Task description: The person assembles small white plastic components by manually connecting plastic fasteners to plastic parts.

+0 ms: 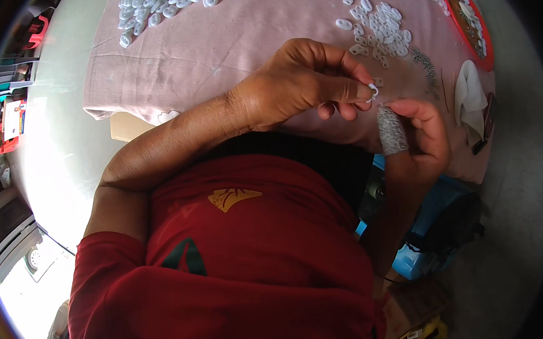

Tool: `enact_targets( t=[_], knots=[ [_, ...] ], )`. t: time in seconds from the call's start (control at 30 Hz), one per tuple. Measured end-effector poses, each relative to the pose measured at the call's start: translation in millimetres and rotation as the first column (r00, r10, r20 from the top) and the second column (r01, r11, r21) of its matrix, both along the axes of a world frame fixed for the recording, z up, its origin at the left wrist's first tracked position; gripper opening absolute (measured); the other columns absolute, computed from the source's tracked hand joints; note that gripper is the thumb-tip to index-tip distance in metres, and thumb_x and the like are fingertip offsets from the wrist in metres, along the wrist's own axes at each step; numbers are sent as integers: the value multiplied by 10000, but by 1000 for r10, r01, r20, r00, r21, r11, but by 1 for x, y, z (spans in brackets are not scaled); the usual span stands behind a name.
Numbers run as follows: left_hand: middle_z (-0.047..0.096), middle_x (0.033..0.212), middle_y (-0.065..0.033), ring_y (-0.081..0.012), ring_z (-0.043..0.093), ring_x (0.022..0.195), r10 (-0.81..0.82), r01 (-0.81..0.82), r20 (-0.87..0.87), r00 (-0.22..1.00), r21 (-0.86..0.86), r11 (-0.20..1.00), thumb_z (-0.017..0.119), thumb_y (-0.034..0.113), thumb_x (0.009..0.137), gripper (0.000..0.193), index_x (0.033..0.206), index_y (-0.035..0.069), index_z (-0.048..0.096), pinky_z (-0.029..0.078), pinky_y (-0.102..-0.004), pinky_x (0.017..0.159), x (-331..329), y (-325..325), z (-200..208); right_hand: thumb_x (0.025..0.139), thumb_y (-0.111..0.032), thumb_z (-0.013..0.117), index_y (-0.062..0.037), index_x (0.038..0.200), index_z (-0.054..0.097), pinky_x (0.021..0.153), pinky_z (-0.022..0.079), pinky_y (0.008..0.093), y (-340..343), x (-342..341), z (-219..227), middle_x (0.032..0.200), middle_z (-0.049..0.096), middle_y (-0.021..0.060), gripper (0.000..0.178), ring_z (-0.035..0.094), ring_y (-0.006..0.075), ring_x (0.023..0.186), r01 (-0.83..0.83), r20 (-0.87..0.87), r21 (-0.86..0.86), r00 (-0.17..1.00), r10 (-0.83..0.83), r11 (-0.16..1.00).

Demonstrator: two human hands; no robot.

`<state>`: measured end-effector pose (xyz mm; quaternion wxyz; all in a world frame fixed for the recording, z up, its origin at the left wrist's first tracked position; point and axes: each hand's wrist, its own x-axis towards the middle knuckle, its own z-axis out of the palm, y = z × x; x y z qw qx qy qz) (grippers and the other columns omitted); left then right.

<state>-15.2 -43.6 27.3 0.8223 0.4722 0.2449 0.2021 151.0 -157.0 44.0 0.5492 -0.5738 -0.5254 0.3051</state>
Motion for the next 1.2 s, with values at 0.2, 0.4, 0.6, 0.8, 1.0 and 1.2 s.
enact_targets(
  t=[0.2, 0.4, 0.6, 0.8, 1.0, 1.2],
  knots=[
    [703, 878, -32, -65, 640, 714, 12, -12, 22, 1000, 20, 1000, 685, 135, 892, 138, 1002, 56, 660, 437, -178, 555, -3, 2, 4, 821, 94, 625, 33, 1013, 570, 854, 466, 245, -2, 5, 2, 981, 629, 83, 209, 599, 133, 928, 26, 7, -6, 1000, -26, 1000],
    [703, 874, -25, -62, 639, 721, -1, 1, 3, 1000, 63, 998, 683, 137, 894, 145, 1008, 52, 660, 442, -183, 560, -2, 0, 2, 822, 109, 609, 40, 1021, 566, 861, 467, 249, 0, 3, -2, 986, 630, 88, 214, 602, 138, 941, -15, 20, 7, 1000, 15, 1000],
    [703, 872, -24, -61, 640, 725, -14, 13, 9, 1000, 75, 997, 683, 140, 894, 149, 1010, 49, 661, 445, -184, 563, 0, 0, 1, 818, 120, 594, 41, 1031, 563, 862, 467, 251, 1, 4, -3, 985, 634, 85, 229, 607, 141, 939, -35, 8, -5, 999, 35, 999],
    [704, 873, -25, -59, 642, 730, -16, 16, 4, 1000, 106, 994, 683, 139, 895, 153, 1013, 45, 661, 448, -181, 564, 5, 2, -2, 815, 122, 588, 40, 1032, 566, 857, 469, 248, 3, 10, -6, 986, 634, 83, 233, 606, 138, 939, -50, 7, 7, 999, 49, 999],
    [703, 874, -23, -56, 641, 730, -12, 12, -1, 1000, 99, 995, 688, 144, 892, 156, 1012, 46, 664, 448, -179, 565, 5, 2, -1, 812, 120, 598, 39, 1030, 570, 854, 470, 248, 2, 10, -6, 976, 635, 78, 234, 606, 136, 934, -25, 31, -14, 999, 25, 1000],
    [703, 867, -23, -54, 640, 725, -14, 14, 0, 1000, 106, 994, 695, 137, 885, 158, 1010, 44, 665, 446, -177, 563, 5, 1, -1, 809, 121, 604, 38, 1025, 570, 854, 471, 250, 3, 9, -5, 971, 635, 75, 233, 606, 132, 931, -17, 42, -30, 999, 18, 999]
  ],
)
